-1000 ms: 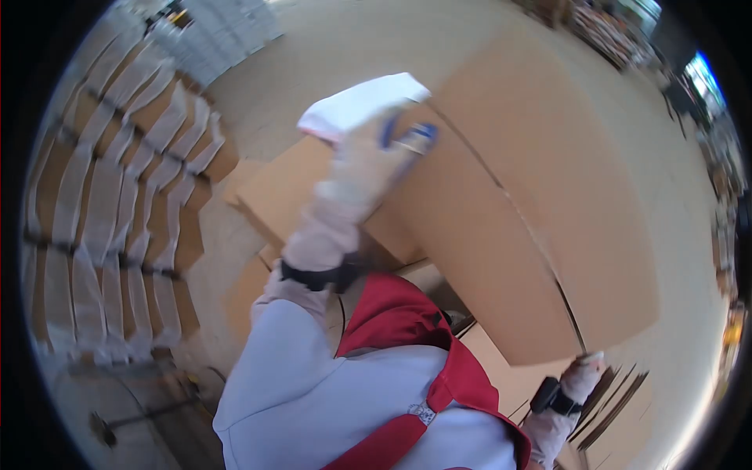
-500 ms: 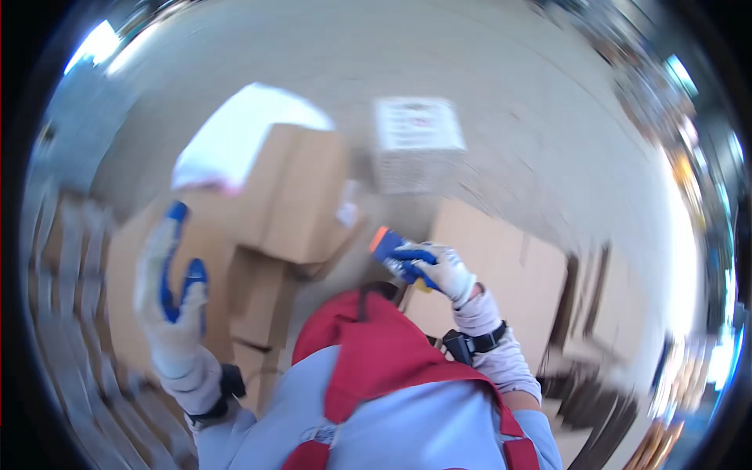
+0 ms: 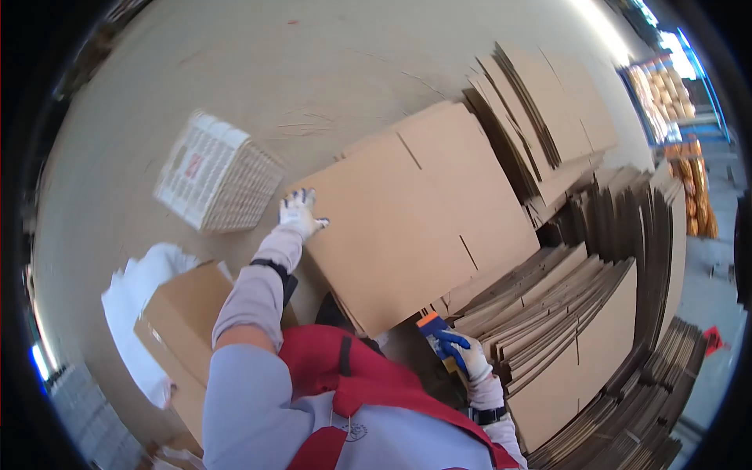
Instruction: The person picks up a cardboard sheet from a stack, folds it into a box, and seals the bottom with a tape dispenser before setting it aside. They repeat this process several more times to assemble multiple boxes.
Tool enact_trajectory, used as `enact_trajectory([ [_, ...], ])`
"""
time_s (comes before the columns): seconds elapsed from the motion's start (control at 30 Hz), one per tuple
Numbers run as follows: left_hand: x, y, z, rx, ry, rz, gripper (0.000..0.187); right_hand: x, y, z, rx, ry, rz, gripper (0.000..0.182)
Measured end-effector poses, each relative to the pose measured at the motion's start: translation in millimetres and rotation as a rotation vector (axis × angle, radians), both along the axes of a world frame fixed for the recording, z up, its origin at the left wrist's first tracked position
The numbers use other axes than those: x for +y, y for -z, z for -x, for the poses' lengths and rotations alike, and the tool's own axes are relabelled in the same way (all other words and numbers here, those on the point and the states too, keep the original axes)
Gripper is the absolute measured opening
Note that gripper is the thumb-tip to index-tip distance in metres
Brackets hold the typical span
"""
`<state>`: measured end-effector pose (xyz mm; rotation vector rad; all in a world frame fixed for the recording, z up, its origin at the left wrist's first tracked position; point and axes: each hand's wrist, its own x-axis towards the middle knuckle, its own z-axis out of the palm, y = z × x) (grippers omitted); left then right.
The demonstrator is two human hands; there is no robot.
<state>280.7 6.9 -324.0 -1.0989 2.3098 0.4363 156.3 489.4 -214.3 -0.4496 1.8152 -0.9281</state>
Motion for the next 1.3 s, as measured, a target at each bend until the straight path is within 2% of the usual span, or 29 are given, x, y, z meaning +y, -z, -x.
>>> enact_trajectory([
  [0.07,-31,45,34,-0.13,0.009,0.072,0.106,12,-4,-3,-0.01,0.096,-0.087,0.027],
  [0.17,-28,74,52,-0.214,-0.208,-0.009,0.114,30,-8,-14,-0.279,0.433,-0.091,0.027],
  [0.2,-15,82,43,-0.198,-0.268,-0.024,0.116,20,-22,-15,-0.287,0.449,-0.128,0.027],
  [0.27,8,89,5,-0.136,-0.302,0.051,0.116,17,-7,-40,-0.357,0.524,-0.107,0.028],
  [0.33,47,95,-37,-0.069,-0.446,-0.05,0.116,23,3,-50,-0.238,0.366,-0.088,0.029],
  [0.37,64,98,-58,0.035,-0.56,-0.147,0.122,24,9,-53,-0.185,0.315,-0.115,0.03],
  [0.4,75,139,-101,0.395,-0.66,-0.395,0.125,16,2,-51,-0.169,0.355,-0.102,0.03],
  [0.43,77,191,-136,0.186,-0.743,-0.409,0.106,6,-11,-47,-0.048,0.311,-0.069,0.029],
  [0.47,81,185,-159,0.242,-0.989,-1.023,0.073,0,-22,-42,0.074,0.26,-0.042,0.029],
  [0.5,91,173,-164,0.266,-0.95,-1.09,0.045,0,-32,-33,-0.106,0.475,0.029,0.029],
  [0.53,84,161,-166,0.185,-0.578,-0.896,0.04,1,-44,-23,-0.064,0.51,0.075,0.029],
  [0.57,81,120,-158,0.267,-0.589,-0.986,0.039,6,-49,-15,0.028,0.509,0.095,0.029],
  [0.6,81,37,-133,0.349,-0.6,-1.071,0.037,9,-56,-6,0.116,0.506,0.118,0.029],
  [0.63,78,-10,-119,0.361,-0.589,-1.048,0.037,13,-65,5,0.218,0.471,0.138,0.029],
  [0.7,60,-92,-106,0.585,-0.567,-1.066,0.033,-3,-70,19,0.338,0.463,0.261,0.029],
  [0.73,73,-156,-91,0.596,-0.485,-1.041,0.031,-12,-76,27,0.348,0.483,0.364,0.029],
  [0.8,119,-260,-66,0.599,-0.277,-0.97,0.03,-33,-112,36,0.452,0.435,0.35,0.026],
  [0.83,143,-291,-59,0.588,-0.146,-0.931,0.031,-43,-119,40,0.748,0.319,0.314,0.026],
  [0.87,163,-309,-53,0.434,0.039,-0.82,0.032,-50,-129,38,0.745,0.305,0.353,0.026],
  [0.9,189,-315,-49,0.662,0.24,-0.891,0.04,-57,-144,36,0.806,0.264,0.302,0.026],
  [0.93,215,-323,-39,0.616,0.316,-0.876,0.05,-60,-160,34,0.871,0.233,0.243,0.026],
  [1.0,251,-304,-25,0.714,0.523,-1.006,0.067,-60,-193,29,0.934,0.225,0.256,0.03],
  [1.07,267,-291,-2,0.776,0.651,-1.004,0.073,-54,-214,31,1.055,0.119,-0.01,0.038],
  [1.1,265,-282,10,0.864,0.551,-1.042,0.074,-49,-223,33,1.02,0.141,-0.122,0.051],
  [1.13,261,-278,29,0.948,0.451,-1.078,0.075,-46,-229,32,1.028,0.162,-0.134,0.051],
  [1.2,234,-281,87,1.184,0.675,-0.349,0.074,-45,-234,25,1.179,0.067,-0.371,0.055],
  [1.27,227,-316,148,1.315,0.989,0.083,0.074,-48,-234,23,1.132,0.104,-0.405,0.056],
  [1.3,226,-313,169,1.33,1.0,0.065,0.074,-48,-232,23,1.059,0.125,-0.317,0.051],
])
